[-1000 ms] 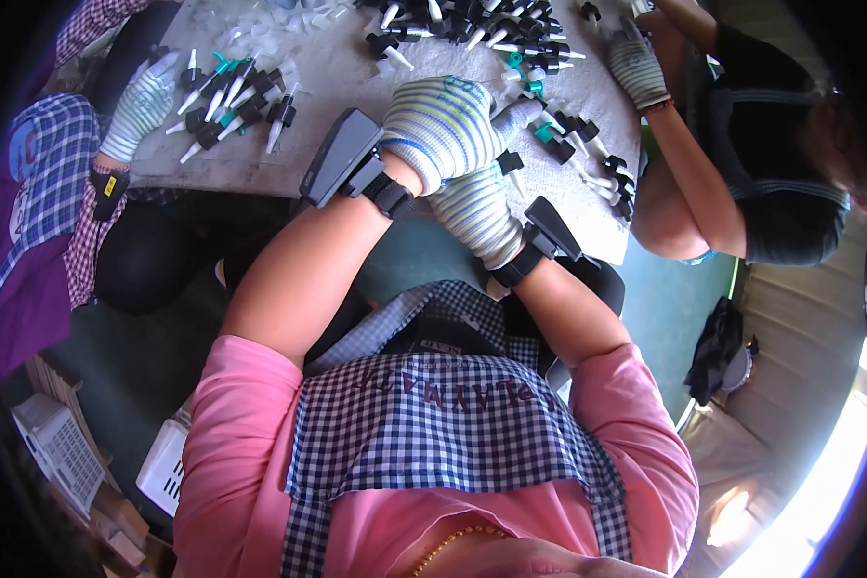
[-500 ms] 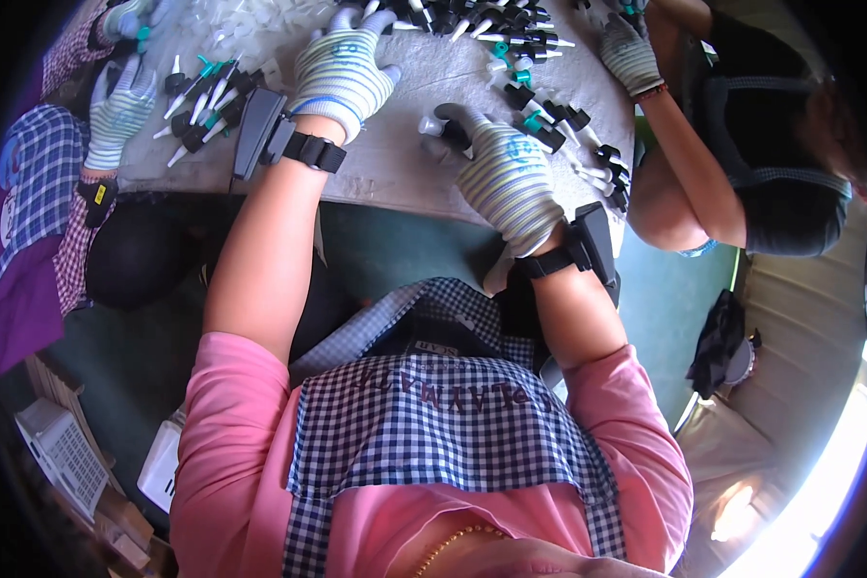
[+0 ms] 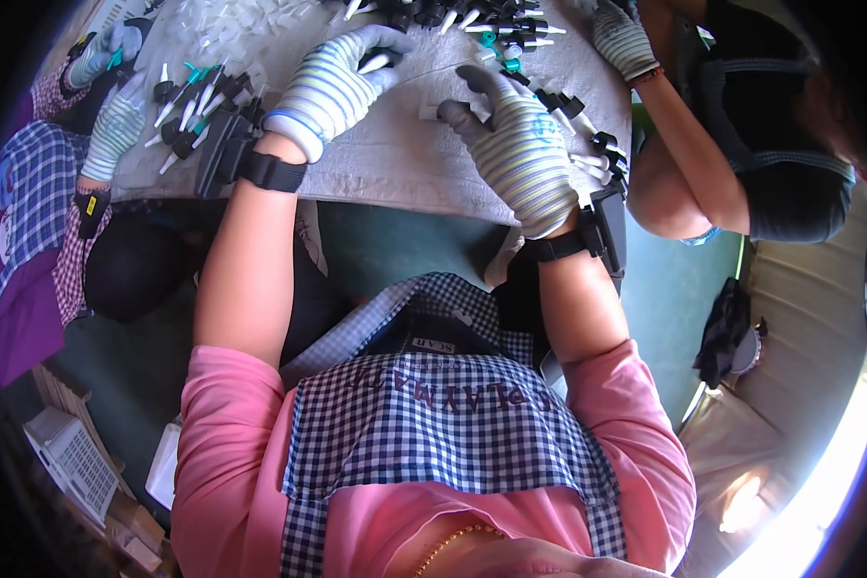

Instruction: Assembling and inspecting small black and green plastic/rubber components at a factory workbench.

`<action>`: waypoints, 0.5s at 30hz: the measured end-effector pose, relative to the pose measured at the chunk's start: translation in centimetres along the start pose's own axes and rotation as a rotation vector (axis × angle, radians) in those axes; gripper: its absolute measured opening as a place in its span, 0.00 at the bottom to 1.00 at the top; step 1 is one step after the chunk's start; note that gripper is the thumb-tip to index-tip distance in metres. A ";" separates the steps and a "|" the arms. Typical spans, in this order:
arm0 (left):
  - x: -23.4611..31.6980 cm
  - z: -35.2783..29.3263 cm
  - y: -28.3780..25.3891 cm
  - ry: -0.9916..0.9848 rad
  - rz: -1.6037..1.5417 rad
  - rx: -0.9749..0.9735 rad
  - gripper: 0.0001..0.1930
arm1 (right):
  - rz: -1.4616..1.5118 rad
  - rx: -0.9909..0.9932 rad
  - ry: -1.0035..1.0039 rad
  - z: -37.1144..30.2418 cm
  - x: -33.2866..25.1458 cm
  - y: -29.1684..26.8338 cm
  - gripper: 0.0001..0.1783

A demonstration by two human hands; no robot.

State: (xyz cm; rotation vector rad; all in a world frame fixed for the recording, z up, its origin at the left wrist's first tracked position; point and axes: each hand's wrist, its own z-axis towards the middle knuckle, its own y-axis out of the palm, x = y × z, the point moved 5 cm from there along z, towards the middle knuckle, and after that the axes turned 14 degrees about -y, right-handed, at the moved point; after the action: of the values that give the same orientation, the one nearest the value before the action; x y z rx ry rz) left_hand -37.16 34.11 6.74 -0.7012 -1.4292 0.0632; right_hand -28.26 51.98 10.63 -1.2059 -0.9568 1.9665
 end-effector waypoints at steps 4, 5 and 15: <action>3.0 -1.7 0.7 0.056 -0.329 -0.124 0.17 | 0.679 0.203 0.096 -0.1 0.6 0.9 0.30; 2.8 -1.6 1.1 0.055 -0.330 -0.122 0.17 | 0.679 0.200 0.095 -0.1 0.4 0.6 0.30; 5.3 -2.5 2.9 0.210 -0.054 -0.085 0.23 | 0.950 0.137 0.346 -0.4 -0.1 1.8 0.19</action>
State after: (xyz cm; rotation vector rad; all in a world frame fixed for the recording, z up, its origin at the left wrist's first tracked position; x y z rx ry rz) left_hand -32.90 37.83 10.09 -0.7170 -1.2539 -0.1116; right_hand -28.08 51.05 9.02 -2.0628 -0.0226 2.2969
